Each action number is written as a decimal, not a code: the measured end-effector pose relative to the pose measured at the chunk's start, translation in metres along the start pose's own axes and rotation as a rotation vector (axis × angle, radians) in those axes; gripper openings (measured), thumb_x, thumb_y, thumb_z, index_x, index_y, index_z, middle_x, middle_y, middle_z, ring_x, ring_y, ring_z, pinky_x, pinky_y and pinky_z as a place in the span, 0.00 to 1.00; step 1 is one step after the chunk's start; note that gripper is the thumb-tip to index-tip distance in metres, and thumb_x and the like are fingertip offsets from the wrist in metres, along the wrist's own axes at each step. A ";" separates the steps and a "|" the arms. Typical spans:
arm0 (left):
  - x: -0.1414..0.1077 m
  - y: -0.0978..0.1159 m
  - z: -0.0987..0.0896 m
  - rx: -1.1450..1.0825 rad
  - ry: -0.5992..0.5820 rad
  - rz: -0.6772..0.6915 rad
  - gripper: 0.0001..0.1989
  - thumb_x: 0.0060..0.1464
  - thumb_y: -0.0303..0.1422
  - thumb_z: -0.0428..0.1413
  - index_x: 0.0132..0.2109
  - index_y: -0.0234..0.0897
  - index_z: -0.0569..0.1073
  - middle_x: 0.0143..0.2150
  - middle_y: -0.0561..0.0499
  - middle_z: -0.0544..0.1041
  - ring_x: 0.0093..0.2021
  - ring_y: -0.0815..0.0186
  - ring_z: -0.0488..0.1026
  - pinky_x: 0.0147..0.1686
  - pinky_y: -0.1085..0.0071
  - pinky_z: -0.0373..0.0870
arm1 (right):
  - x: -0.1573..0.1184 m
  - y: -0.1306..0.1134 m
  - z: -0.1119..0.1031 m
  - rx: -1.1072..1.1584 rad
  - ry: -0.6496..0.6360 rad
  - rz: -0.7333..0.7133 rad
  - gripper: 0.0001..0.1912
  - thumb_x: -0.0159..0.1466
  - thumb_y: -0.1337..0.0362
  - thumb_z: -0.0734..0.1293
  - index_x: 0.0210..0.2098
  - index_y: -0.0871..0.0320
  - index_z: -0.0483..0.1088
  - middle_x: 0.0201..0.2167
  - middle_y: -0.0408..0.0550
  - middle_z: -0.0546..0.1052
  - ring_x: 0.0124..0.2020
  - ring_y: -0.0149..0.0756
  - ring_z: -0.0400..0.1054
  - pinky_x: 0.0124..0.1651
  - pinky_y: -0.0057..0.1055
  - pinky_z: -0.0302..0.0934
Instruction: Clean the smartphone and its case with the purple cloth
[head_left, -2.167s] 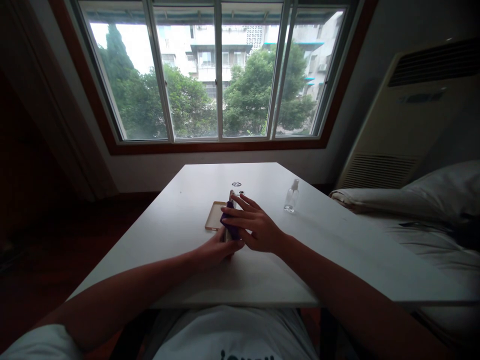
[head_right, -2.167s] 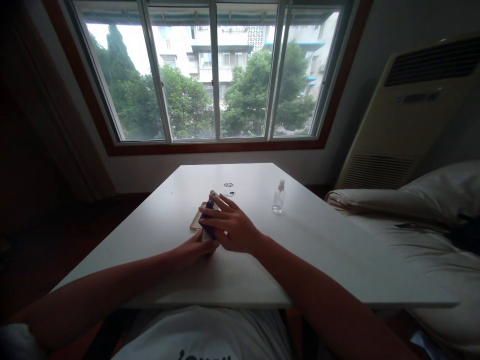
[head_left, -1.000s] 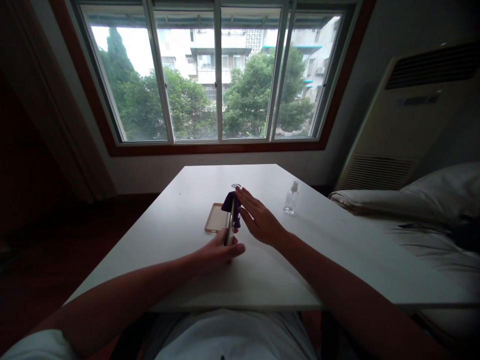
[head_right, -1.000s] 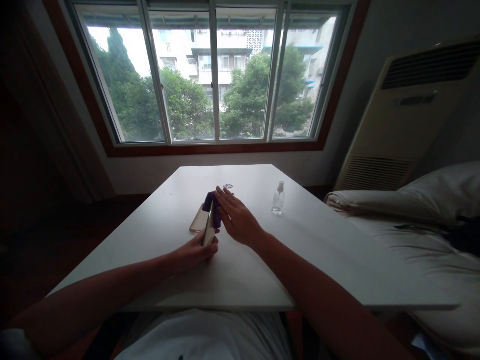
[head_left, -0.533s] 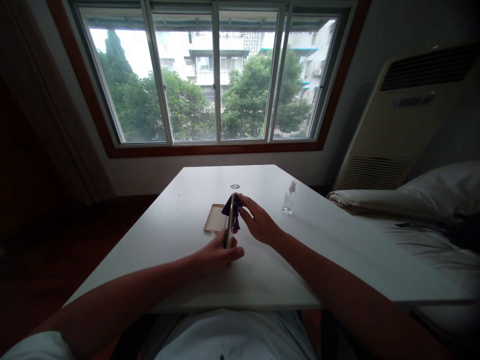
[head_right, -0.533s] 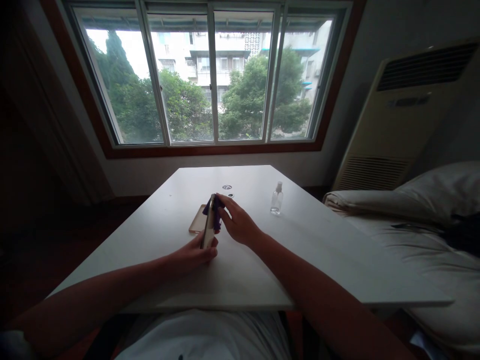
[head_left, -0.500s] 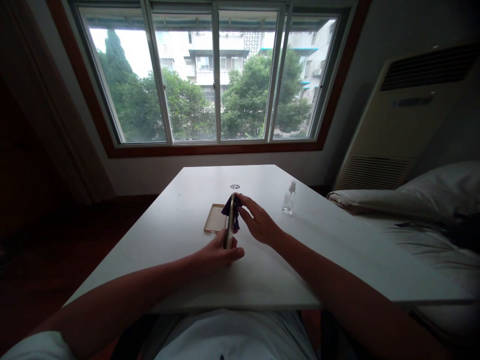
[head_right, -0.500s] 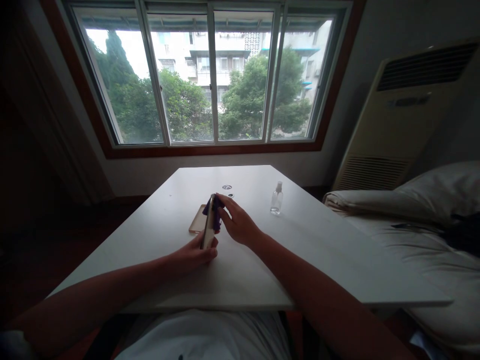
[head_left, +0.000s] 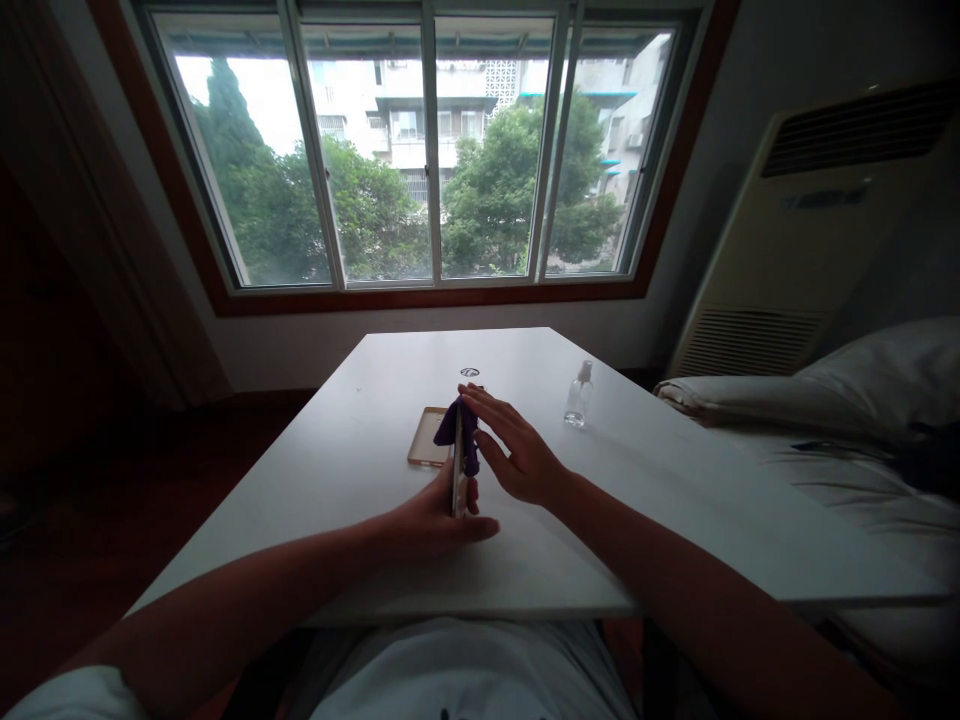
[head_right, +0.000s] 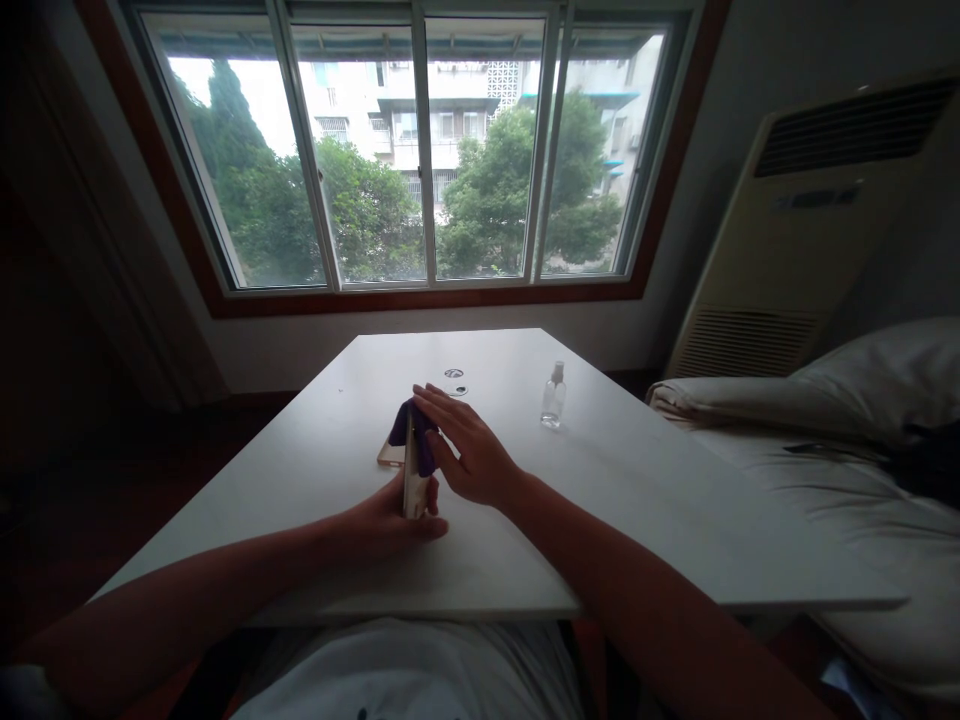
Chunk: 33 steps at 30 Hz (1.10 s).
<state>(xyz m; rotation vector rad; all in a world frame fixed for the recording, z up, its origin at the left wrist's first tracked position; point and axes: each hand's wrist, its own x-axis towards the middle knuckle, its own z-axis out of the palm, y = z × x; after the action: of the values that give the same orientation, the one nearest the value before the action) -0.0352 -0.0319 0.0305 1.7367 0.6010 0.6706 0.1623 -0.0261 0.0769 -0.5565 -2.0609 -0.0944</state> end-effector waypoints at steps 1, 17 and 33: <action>0.000 0.001 0.000 0.028 0.004 0.018 0.27 0.49 0.44 0.69 0.46 0.36 0.64 0.40 0.49 0.68 0.39 0.66 0.65 0.40 0.67 0.66 | 0.001 -0.001 0.000 -0.008 0.000 -0.007 0.29 0.74 0.67 0.57 0.73 0.48 0.52 0.70 0.49 0.60 0.72 0.45 0.51 0.71 0.54 0.54; 0.000 -0.009 -0.002 -0.082 0.010 -0.011 0.30 0.53 0.44 0.67 0.55 0.35 0.66 0.43 0.47 0.70 0.40 0.65 0.68 0.41 0.66 0.64 | 0.000 0.021 0.005 0.125 0.067 0.199 0.21 0.74 0.60 0.59 0.66 0.49 0.63 0.59 0.53 0.70 0.61 0.42 0.65 0.64 0.46 0.62; 0.005 -0.012 0.000 -0.349 -0.065 -0.055 0.36 0.51 0.43 0.67 0.60 0.28 0.66 0.48 0.36 0.77 0.42 0.57 0.76 0.49 0.59 0.67 | -0.006 0.043 0.014 0.526 0.075 0.661 0.24 0.66 0.51 0.70 0.57 0.55 0.72 0.50 0.51 0.78 0.49 0.42 0.73 0.52 0.40 0.68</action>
<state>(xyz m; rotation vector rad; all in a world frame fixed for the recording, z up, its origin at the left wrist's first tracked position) -0.0326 -0.0252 0.0197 1.4067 0.4546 0.6367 0.1716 0.0144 0.0576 -0.8431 -1.6395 0.7763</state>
